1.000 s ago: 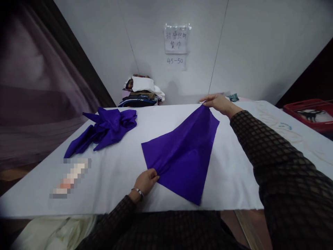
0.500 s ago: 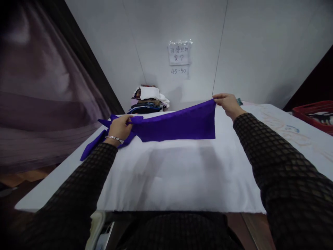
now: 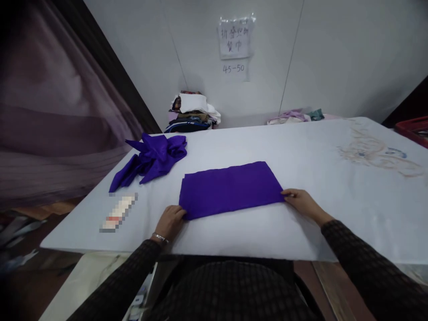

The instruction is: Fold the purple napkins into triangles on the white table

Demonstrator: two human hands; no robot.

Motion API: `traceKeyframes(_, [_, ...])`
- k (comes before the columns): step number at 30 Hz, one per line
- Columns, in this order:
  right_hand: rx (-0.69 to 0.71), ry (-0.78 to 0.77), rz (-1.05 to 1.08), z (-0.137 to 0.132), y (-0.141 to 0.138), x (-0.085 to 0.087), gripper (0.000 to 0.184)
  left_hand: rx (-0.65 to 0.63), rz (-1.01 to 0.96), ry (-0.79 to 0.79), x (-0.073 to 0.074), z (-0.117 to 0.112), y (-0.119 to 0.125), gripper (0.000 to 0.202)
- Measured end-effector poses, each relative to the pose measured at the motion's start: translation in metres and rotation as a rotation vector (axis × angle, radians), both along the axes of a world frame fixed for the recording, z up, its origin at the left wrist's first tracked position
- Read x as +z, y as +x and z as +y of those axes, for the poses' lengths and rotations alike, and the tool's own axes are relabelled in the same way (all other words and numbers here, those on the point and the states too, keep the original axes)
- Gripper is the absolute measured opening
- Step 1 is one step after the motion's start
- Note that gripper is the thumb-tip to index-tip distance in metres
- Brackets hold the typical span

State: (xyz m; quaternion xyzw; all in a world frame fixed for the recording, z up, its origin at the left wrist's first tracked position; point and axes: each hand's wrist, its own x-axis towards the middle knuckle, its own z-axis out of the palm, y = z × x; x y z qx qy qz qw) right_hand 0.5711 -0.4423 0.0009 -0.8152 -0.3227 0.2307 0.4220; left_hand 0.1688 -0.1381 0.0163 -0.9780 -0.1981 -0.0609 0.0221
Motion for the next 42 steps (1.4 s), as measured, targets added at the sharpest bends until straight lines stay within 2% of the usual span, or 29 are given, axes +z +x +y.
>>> traceKeyframes(2, [-0.014, -0.016, -0.057, -0.014, -0.013, -0.015, 0.039, 0.061, -0.046, -0.062, -0.01, -0.009, -0.011, 0.026])
traceKeyframes(4, [-0.017, -0.035, -0.078, -0.027, -0.021, -0.016, 0.043, 0.1, -0.095, -0.136, -0.01, -0.016, -0.022, 0.028])
traceKeyframes(8, [0.065, -0.12, 0.052, -0.041, -0.02, -0.001, 0.052, 0.098, -0.121, -0.421, 0.002, -0.02, -0.038, 0.032])
traceKeyframes(11, [0.098, -0.169, 0.135, -0.033, -0.009, 0.01, 0.058, 0.242, -0.186, -0.615, 0.012, -0.008, -0.036, 0.022])
traceKeyframes(14, [0.173, -0.224, 0.152, -0.018, 0.003, 0.019, 0.057, 0.507, -0.23, -0.549, 0.016, 0.012, -0.016, 0.024])
traceKeyframes(16, [0.257, -0.302, 0.161, -0.013, 0.01, 0.023, 0.053, 0.613, -0.202, -0.496, 0.013, 0.024, 0.004, 0.025])
traceKeyframes(19, [0.321, -0.392, 0.162, -0.013, 0.015, 0.029, 0.048, 0.686, -0.175, -0.464, 0.005, 0.036, 0.032, 0.026])
traceKeyframes(23, [0.212, -0.338, 0.199, -0.018, 0.012, 0.023, 0.051, 0.746, -0.172, -0.457, -0.007, 0.042, 0.053, 0.033])
traceKeyframes(29, [-0.044, -0.255, 0.154, -0.008, 0.013, -0.012, 0.047, 0.831, -0.196, -0.53, -0.011, 0.042, 0.054, 0.031])
traceKeyframes(32, [-0.102, -0.263, 0.059, -0.003, 0.012, -0.019, 0.041, 0.854, -0.238, -0.575, -0.009, 0.039, 0.048, 0.025])
traceKeyframes(34, [-0.117, -0.258, 0.014, 0.0, 0.005, -0.014, 0.038, 0.865, -0.283, -0.596, -0.008, 0.037, 0.042, 0.024])
traceKeyframes(39, [-0.116, -0.301, 0.006, 0.005, -0.017, 0.012, 0.04, 0.892, -0.328, -0.633, -0.011, 0.033, 0.028, 0.024])
traceKeyframes(42, [-0.119, -0.335, 0.01, 0.005, -0.02, 0.018, 0.041, 0.888, -0.32, -0.64, -0.012, 0.032, 0.025, 0.028])
